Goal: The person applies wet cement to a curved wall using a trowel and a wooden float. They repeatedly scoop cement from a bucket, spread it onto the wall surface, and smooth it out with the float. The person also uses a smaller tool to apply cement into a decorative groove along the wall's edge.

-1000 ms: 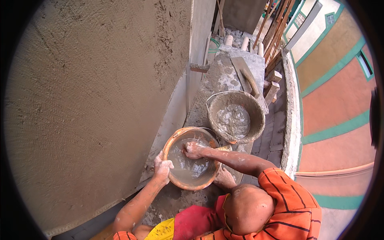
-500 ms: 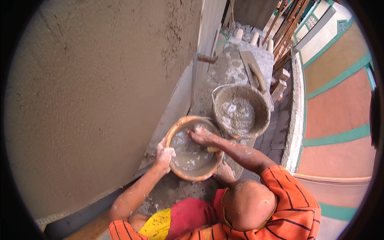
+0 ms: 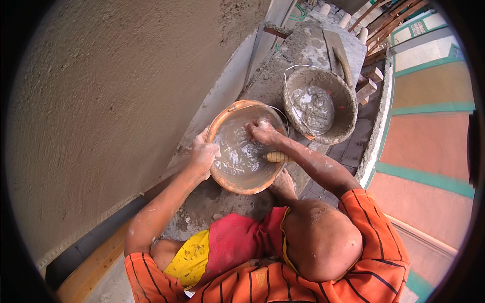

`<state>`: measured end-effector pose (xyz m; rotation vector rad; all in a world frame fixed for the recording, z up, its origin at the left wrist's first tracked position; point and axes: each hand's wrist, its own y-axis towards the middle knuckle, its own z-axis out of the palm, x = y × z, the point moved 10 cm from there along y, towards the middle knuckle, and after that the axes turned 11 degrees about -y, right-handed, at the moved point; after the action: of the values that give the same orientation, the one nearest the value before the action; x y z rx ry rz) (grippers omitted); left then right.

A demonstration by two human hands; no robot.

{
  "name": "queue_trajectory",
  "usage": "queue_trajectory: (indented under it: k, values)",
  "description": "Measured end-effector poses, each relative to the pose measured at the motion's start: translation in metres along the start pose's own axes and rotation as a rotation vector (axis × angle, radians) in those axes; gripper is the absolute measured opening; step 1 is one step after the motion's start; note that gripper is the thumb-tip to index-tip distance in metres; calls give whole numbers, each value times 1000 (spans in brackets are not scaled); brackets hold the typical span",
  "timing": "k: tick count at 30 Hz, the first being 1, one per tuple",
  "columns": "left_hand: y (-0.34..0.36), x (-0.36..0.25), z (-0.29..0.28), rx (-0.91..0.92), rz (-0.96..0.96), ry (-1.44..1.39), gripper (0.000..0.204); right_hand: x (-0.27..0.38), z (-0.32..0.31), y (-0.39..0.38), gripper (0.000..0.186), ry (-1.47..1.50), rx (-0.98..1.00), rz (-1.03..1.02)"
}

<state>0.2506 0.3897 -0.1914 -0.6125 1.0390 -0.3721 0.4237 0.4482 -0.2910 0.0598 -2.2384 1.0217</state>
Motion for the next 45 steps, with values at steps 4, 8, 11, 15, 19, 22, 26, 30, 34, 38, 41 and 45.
queue_trajectory:
  k: [4,8,11,15,19,22,26,30,34,38,41,45]
  values:
    - [-2,-8,18,76,30,27,67,-2,18,13,27,198,-32,87]
    - [-2,-6,29,109,37,79,67,14,52,16,18,798,385,-40]
    - [1,-4,10,94,53,50,65,44,38,-30,14,1062,626,47]
    - [5,-1,-11,77,48,-76,63,49,-69,-90,23,1028,554,-266]
    - [13,11,-33,50,0,-74,74,13,-199,-130,30,-195,-496,-163]
    - [11,7,-39,8,27,-86,65,39,-183,-138,28,-262,-549,-208]
    - [5,10,-32,13,32,-145,66,75,-57,-115,29,-677,-361,-596]
    - [-8,18,-59,-52,26,-45,76,55,53,-69,18,-1426,-134,-643]
    - [-25,23,-67,-18,26,-277,81,51,73,-53,8,-1644,-70,-689]
    - [-40,43,-102,-18,26,-318,83,57,67,-73,7,-1916,-247,-805]
    - [-82,37,-140,-111,27,-310,82,113,1,-128,18,-1520,-277,-732]
    - [-138,36,-162,-120,172,-480,67,117,-87,-152,30,-1201,-22,-377]
